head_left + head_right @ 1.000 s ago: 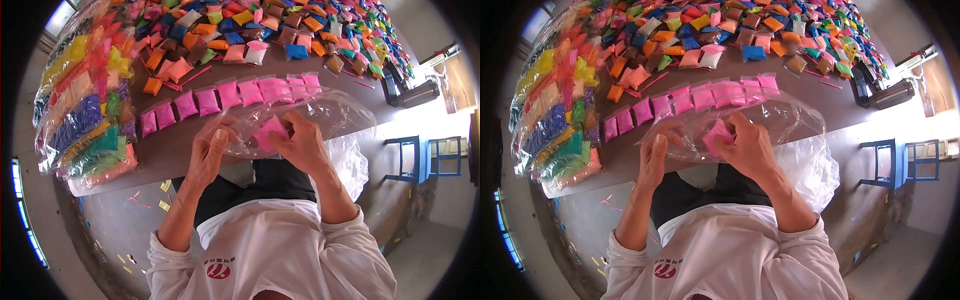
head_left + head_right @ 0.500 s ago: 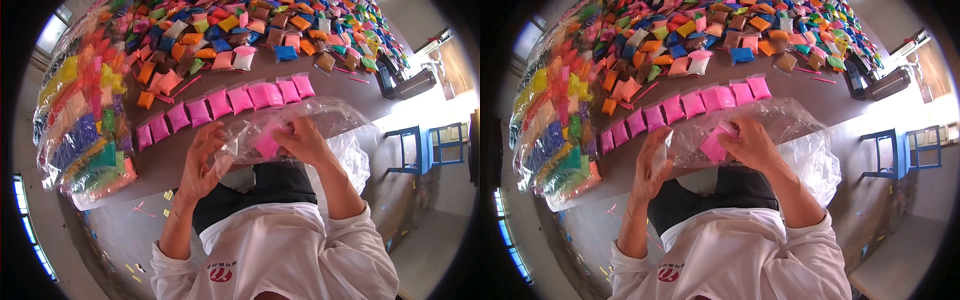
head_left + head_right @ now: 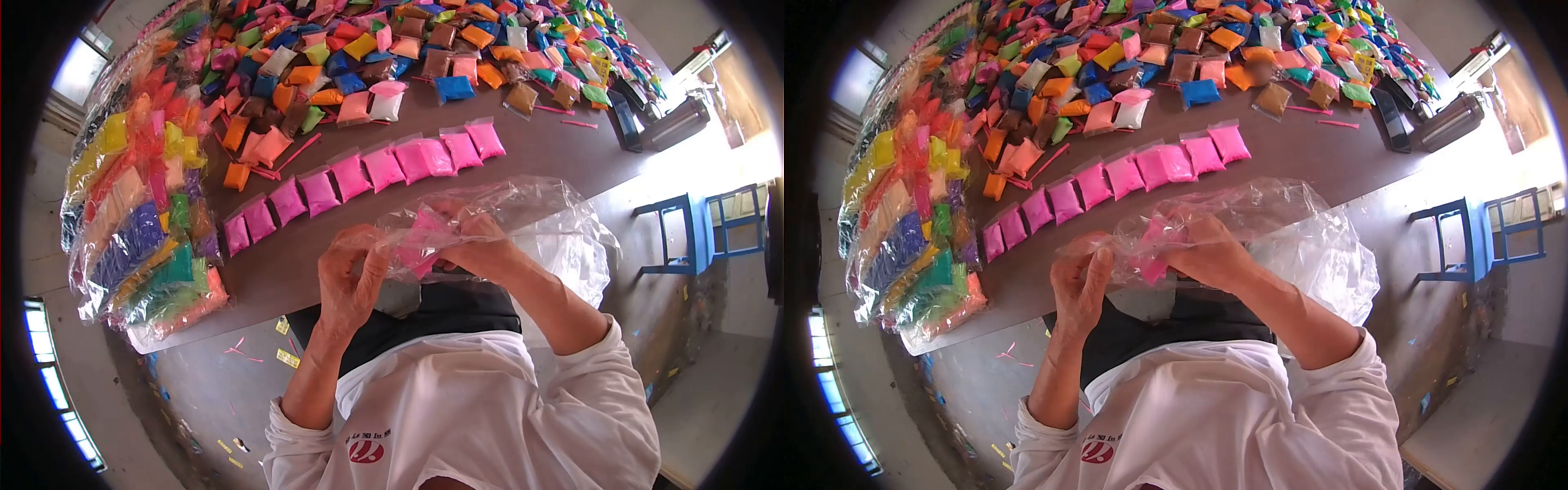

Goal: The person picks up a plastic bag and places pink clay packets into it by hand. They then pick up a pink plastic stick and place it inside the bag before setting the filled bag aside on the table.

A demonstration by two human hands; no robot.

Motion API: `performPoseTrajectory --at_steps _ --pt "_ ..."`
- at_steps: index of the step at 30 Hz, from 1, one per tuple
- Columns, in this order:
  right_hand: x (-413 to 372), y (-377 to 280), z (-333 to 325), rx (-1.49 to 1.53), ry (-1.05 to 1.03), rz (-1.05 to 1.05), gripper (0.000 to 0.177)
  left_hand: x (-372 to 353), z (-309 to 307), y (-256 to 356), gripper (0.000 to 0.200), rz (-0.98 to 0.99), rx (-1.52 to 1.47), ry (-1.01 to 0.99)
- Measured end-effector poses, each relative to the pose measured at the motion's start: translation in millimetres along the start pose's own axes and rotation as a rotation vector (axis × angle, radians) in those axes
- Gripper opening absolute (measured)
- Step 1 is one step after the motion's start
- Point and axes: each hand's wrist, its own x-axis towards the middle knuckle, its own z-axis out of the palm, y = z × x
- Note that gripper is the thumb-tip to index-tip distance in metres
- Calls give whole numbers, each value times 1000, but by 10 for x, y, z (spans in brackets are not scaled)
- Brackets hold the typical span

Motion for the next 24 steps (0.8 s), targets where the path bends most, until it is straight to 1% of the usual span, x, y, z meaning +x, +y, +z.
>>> performPoseTrajectory --at_steps 3,5,7,9,10,11,13,16,19,22,24 --pt "-8 -9 -75 69 -126 -137 53 0 -7 42 34 -7 27 -12" --pt "-24 -91 -109 54 -165 -78 54 -1 -22 94 35 -21 13 3" --pt "-103 -362 -131 -40 -139 151 52 -15 -43 138 35 -67 -11 24" --pt "1 -215 -126 -349 -151 -79 41 34 -39 114 38 -21 5 34" --pt "25 -162 -135 -447 -150 -134 39 50 -34 89 40 2 13 37" --pt "44 -143 -138 -546 -145 -189 37 59 -38 37 41 -33 24 3" --pt "22 -231 -159 -637 -126 -174 36 78 -46 -84 43 -105 45 -64" --pt "-15 -347 -207 -705 -118 -107 33 59 26 -125 46 -128 2 -11" --pt "10 -200 -247 -609 -26 -229 38 74 50 -173 46 -134 -63 -1" --pt "83 -131 -250 -39 -112 100 36 122 43 -143 45 -94 -140 43" --pt "154 -69 -268 155 -114 174 36 131 -49 -216 44 -62 -126 -5"
